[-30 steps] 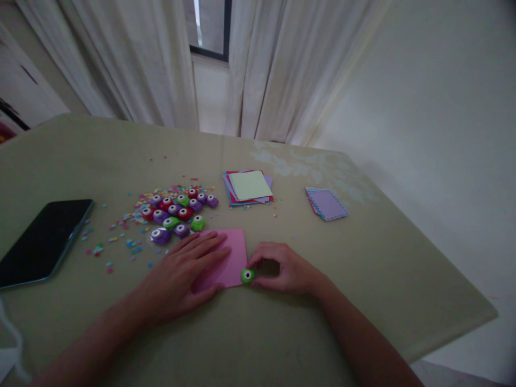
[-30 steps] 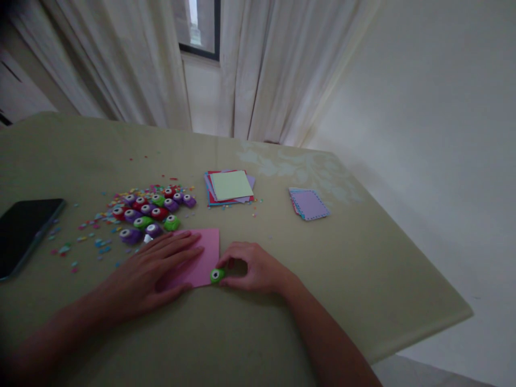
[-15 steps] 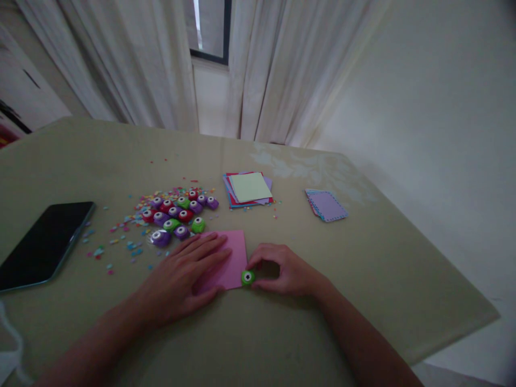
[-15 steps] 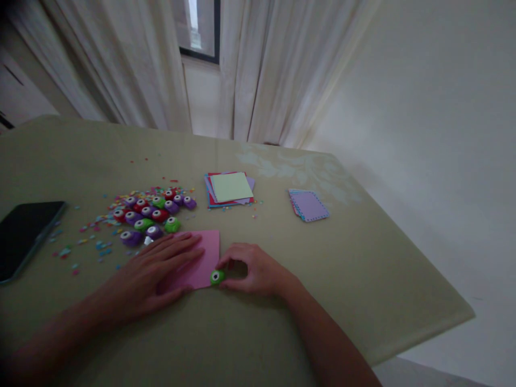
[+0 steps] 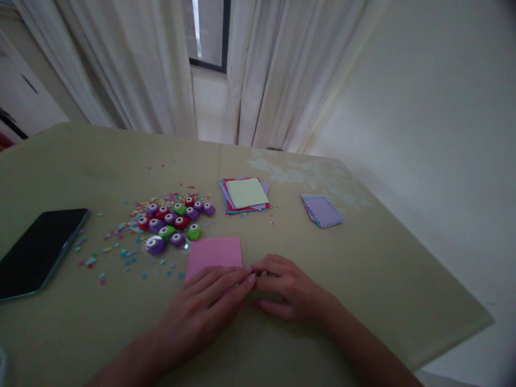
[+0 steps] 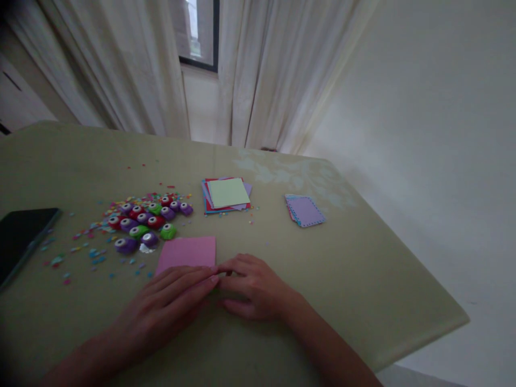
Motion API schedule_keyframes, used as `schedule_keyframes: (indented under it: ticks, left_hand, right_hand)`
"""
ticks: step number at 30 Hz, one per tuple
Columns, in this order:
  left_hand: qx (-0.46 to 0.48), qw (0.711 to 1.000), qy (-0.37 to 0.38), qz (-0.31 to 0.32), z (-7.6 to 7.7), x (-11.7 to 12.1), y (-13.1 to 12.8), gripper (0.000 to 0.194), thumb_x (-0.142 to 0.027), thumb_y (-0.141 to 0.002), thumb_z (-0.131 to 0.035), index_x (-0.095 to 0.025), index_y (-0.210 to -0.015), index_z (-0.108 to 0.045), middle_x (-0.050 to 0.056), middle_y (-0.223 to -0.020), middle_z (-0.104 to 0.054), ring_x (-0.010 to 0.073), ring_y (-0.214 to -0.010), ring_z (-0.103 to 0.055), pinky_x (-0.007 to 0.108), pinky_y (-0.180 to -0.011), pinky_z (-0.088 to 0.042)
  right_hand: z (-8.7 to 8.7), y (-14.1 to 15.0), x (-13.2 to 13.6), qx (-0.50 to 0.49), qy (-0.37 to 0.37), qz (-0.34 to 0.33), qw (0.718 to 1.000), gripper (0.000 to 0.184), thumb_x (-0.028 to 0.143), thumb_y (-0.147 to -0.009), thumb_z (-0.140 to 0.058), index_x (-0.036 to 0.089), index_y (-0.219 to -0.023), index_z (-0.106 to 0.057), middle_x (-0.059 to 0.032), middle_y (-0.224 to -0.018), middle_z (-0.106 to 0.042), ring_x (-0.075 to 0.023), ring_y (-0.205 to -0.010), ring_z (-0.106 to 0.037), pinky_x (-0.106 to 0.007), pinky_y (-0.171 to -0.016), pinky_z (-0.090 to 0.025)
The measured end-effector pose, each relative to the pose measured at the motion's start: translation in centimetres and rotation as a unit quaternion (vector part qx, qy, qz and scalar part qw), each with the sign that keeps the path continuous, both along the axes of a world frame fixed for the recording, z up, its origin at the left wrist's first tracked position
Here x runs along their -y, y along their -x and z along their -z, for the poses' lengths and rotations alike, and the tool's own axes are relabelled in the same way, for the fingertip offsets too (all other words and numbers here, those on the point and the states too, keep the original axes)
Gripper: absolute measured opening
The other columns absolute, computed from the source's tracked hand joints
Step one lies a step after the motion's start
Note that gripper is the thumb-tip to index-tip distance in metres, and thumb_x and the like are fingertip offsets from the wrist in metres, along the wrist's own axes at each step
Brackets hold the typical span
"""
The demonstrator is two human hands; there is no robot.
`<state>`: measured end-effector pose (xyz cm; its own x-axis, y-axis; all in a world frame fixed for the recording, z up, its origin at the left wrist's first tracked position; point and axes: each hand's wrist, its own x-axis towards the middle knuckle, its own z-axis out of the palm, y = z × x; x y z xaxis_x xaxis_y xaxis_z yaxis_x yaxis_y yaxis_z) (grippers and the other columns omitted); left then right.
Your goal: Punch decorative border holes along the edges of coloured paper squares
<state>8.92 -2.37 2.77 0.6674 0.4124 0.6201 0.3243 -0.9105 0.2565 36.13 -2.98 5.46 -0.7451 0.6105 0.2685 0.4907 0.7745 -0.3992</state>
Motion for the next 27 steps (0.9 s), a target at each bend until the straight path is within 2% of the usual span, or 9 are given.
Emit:
schedule_keyframes:
  ticks: [6, 9, 13, 21, 27]
  left_hand:
    - [-0.022, 0.999, -0.035, 0.024, -0.7, 0.0, -0.3, 0.031, -0.013, -0.114, -0.045, -0.009, -0.132, -0.069, 0.011, -0.120, -0.082, 0.0230, -0.109, -0.077, 0.041, -0.099, -0.060]
    - [-0.038, 0.999, -0.032, 0.015, -0.8, 0.4, -0.5, 0.035, -0.011, -0.115, -0.039, -0.009, -0.133, -0.069, 0.011, -0.122, -0.082, 0.0238, -0.109, -0.078, 0.042, -0.096, -0.061]
    - [-0.034, 0.999, -0.015, -0.006, -0.5, 0.9, -0.7, 0.035, -0.005, -0.112, -0.041, -0.011, -0.129, -0.071, 0.008, -0.121, -0.084, 0.0221, -0.106, -0.080, 0.040, -0.094, -0.061]
    - [0.009, 0.999, 0.034, -0.032, -0.2, 0.9, -1.0, 0.034, -0.004, -0.106, -0.050, -0.019, -0.125, -0.074, 0.001, -0.117, -0.085, 0.0149, -0.108, -0.080, 0.034, -0.115, -0.053]
    - [0.028, 0.998, 0.052, -0.020, 0.7, 0.8, -1.1, 0.036, -0.003, -0.104, -0.051, -0.021, -0.127, -0.072, 0.001, -0.115, -0.086, 0.0151, -0.103, -0.082, 0.037, -0.114, -0.055]
  right_hand:
    - [1.0, 0.4, 0.3, -0.006, -0.077, 0.008, 0.997, 0.010, 0.024, -0.102, -0.066, 0.019, -0.105, -0.074, -0.0093, -0.115, -0.073, -0.0213, -0.095, -0.064, -0.037, -0.090, -0.053]
    - [1.4, 0.6, 0.5, -0.011, -0.086, 0.021, 0.996, 0.009, 0.024, -0.101, -0.066, 0.019, -0.100, -0.073, -0.0079, -0.102, -0.070, -0.0204, -0.086, -0.060, -0.035, -0.079, -0.050]
    - [1.9, 1.1, 0.5, -0.026, -0.094, 0.025, 0.995, 0.009, 0.022, -0.099, -0.064, 0.019, -0.094, -0.071, -0.0051, -0.090, -0.065, -0.0187, -0.076, -0.053, -0.033, -0.069, -0.044]
    - [2.6, 1.7, 0.5, -0.027, -0.082, 0.053, 0.995, 0.018, 0.023, -0.098, -0.062, 0.021, -0.081, -0.067, -0.0029, -0.078, -0.058, -0.0183, -0.070, -0.048, -0.034, -0.063, -0.036]
    - [3.1, 1.8, 0.6, -0.069, -0.092, 0.063, 0.991, 0.017, 0.023, -0.098, -0.061, 0.021, -0.083, -0.068, -0.0032, -0.079, -0.062, -0.0181, -0.070, -0.052, -0.033, -0.063, -0.038]
